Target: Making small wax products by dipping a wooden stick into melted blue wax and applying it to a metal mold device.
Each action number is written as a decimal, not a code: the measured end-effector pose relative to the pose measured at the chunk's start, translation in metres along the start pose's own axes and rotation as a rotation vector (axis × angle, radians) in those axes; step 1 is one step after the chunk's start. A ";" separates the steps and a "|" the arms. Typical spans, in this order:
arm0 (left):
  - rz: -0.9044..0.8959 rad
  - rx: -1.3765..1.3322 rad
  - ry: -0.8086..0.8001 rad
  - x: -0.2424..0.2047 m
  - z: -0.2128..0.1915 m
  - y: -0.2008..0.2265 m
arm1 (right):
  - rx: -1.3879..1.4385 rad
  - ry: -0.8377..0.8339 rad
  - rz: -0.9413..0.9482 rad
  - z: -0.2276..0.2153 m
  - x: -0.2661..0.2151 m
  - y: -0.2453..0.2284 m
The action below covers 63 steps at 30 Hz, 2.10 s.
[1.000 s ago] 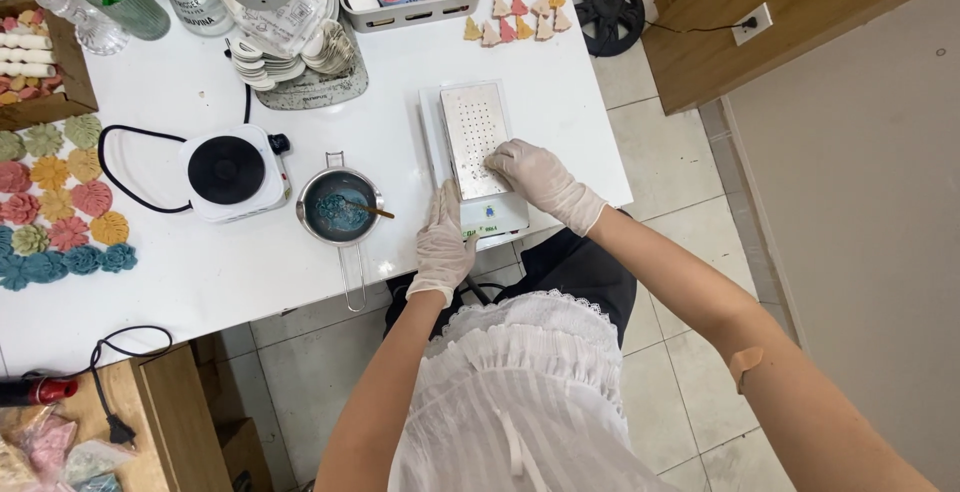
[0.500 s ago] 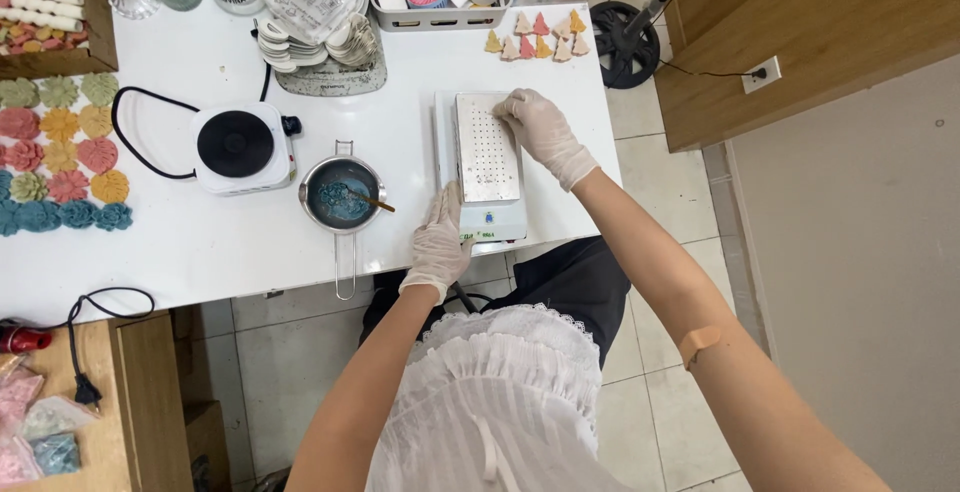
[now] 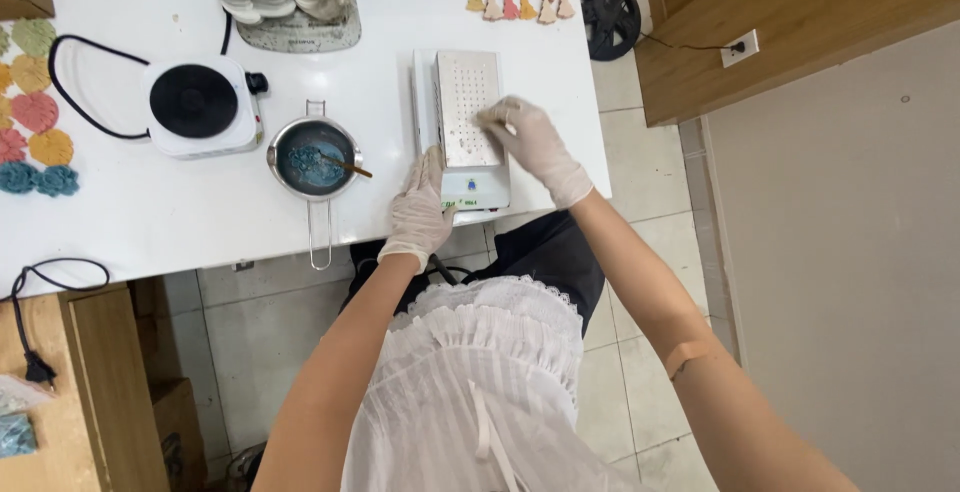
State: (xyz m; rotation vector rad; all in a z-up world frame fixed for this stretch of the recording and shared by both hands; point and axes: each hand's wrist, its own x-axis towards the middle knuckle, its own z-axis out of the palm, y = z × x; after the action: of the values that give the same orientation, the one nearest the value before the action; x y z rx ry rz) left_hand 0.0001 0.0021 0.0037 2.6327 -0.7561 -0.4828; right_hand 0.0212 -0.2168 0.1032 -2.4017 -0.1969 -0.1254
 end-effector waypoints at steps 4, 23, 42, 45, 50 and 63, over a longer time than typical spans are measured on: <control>-0.004 -0.025 0.021 -0.002 0.001 -0.001 | -0.045 0.059 0.045 -0.008 0.025 0.006; 0.021 -0.229 0.081 -0.001 0.008 -0.006 | 0.163 0.169 0.354 0.015 -0.032 -0.020; 0.008 -0.618 0.264 -0.017 0.011 0.007 | -0.203 0.441 0.210 0.061 -0.049 -0.004; 0.008 -0.562 0.271 -0.012 0.015 0.008 | -0.204 0.431 0.204 0.064 -0.048 -0.007; 0.025 -0.563 0.299 -0.012 0.017 0.008 | -0.041 0.447 0.320 0.061 -0.049 0.005; 0.046 -0.593 0.349 -0.006 0.016 0.008 | -0.165 0.449 0.246 0.076 -0.039 -0.020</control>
State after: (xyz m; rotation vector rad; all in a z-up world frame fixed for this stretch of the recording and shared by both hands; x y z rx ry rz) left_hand -0.0151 -0.0049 -0.0055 2.0594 -0.4674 -0.1828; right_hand -0.0179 -0.1556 0.0540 -2.4647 0.3273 -0.5760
